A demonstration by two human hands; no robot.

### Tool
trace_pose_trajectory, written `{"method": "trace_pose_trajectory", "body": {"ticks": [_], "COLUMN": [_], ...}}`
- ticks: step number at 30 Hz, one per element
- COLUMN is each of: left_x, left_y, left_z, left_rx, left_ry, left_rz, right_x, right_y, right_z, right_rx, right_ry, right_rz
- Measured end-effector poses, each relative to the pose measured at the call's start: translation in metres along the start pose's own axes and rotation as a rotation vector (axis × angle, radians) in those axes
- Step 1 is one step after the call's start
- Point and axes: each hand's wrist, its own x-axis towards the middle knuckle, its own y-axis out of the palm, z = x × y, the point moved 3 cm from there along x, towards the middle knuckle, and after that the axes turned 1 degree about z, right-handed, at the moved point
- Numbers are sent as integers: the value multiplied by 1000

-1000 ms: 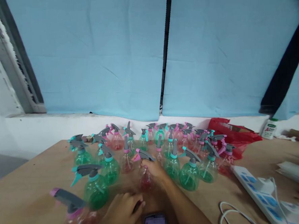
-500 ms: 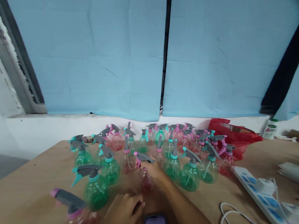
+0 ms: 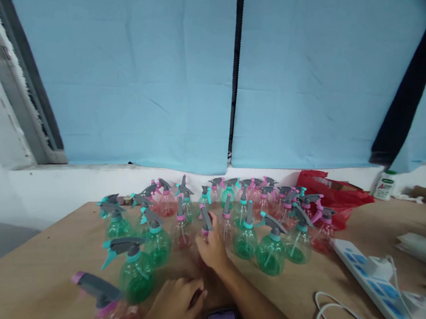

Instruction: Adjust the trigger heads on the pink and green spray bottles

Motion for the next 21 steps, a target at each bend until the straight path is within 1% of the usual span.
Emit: {"method": "trace_pose_trajectory", "body": {"ticks": [5,8,12,15,18,21], "left_x": [-1,-1,-2,-2,-2,-1], "left_y": [-2,-5,-7,-6,-4,-5], "left_z": [-2,-4,-5,-5,-4,-5], "left_rx": [8,30,24,34,42,30], "left_ry": [-10,-17,-16,-23,-27,-26], "left_rz": [22,30,37,44,49,57], "right_x": [-4,-4,-3,-2,-2,-4], "right_y": [8,15,18,18,17,14], "right_z": [-11,-15,-20,-22,-18,-7], "right_rx": [15,3,-3,-30,-45,-70], "right_ry": [10,30,41,48,52,35], "right_rz": [79,87,42,28,12,-66]}}
